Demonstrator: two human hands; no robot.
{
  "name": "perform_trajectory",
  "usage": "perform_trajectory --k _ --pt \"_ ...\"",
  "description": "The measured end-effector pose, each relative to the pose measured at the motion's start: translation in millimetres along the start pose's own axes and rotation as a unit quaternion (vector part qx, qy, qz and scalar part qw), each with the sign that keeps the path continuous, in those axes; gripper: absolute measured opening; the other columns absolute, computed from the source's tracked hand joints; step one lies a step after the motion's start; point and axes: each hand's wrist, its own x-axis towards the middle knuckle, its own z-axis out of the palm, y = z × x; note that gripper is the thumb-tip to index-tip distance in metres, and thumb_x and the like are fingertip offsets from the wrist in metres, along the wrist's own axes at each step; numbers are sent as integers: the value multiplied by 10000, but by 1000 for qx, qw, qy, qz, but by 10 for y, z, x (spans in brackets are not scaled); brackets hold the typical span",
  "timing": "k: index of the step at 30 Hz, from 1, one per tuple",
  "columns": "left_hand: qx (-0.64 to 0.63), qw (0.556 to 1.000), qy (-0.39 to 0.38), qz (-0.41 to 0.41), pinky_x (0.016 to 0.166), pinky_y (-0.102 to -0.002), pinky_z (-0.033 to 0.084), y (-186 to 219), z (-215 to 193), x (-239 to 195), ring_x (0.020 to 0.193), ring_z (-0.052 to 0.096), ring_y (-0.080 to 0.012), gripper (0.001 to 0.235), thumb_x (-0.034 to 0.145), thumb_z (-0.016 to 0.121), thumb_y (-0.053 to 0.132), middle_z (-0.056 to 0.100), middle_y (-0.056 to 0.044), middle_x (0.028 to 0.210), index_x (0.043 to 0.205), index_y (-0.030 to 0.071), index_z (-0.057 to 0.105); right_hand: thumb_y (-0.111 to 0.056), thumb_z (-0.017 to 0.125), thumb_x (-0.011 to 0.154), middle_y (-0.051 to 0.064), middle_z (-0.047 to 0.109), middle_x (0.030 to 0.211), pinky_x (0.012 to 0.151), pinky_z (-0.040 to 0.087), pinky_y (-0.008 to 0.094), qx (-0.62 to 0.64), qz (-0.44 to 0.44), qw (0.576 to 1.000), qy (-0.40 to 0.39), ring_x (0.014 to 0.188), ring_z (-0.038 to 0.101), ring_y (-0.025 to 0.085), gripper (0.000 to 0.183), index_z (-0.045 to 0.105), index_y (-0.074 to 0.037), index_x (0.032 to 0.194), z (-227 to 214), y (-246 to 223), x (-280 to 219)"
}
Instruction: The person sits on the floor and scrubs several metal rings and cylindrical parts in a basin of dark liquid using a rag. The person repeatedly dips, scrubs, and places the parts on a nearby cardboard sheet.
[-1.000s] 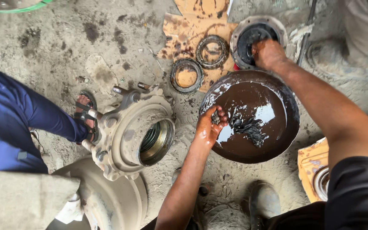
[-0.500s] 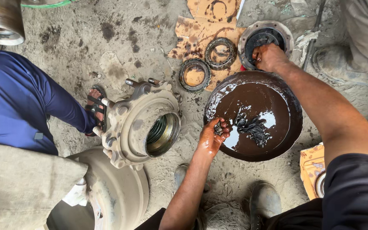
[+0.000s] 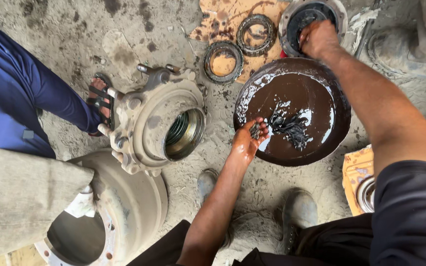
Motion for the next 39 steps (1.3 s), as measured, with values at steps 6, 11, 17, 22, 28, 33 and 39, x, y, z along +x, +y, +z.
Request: perform_trajectory --k 6,11,17,22,28,33,39 --pt "-28 999 -40 17 754 -377 541 -191 -208 545 818 613 -212 249 1042 462 176 661 -81 935 1139 63 661 -241 785 879 65 762 911 790 585 340 211 -113 966 100 831 733 198 124 769 -119 876 -555 -409 -682" --pt "-89 995 -48 1 749 -402 572 -284 -230 813 792 649 -241 269 1054 454 257 665 -93 913 1052 75 652 -225 862 771 59 774 851 747 582 339 302 -174 931 -106 780 726 157 157 795 -123 869 -741 -1317 -1889" --pt "-177 979 -101 6 779 -422 598 -501 2 907 849 680 -212 245 1064 447 229 690 -82 971 991 87 634 -145 797 780 114 776 927 828 596 336 229 -185 953 -65 825 751 209 230 777 -80 1000 -793 -1759 -2446" --pt "-194 975 -105 -14 783 -429 602 -562 107 902 873 683 -222 292 1033 408 246 693 -90 965 976 74 637 -26 657 823 85 794 972 829 610 298 245 -156 954 -68 854 761 164 296 772 -81 1090 -762 -1648 -2516" --pt "-187 976 -109 -19 705 -385 566 -569 -30 916 757 597 -211 174 1031 556 188 638 -70 856 974 56 654 -127 629 968 31 774 1032 684 622 276 307 44 943 -122 749 723 92 174 751 -133 1091 -705 -1442 -2403" --pt "-128 989 -63 46 674 -359 525 -529 -157 808 725 575 -182 145 996 604 206 632 -33 824 972 94 692 -155 674 914 78 746 1057 698 616 324 264 118 956 -50 805 717 156 257 722 -152 1166 -403 -1358 -2319" --pt "-103 993 -41 44 661 -374 522 -382 -170 568 698 571 -186 110 970 641 177 648 -42 820 991 95 711 -222 737 851 127 696 1111 724 610 397 83 54 991 -86 873 709 247 407 679 -202 1253 273 -1593 -2476"
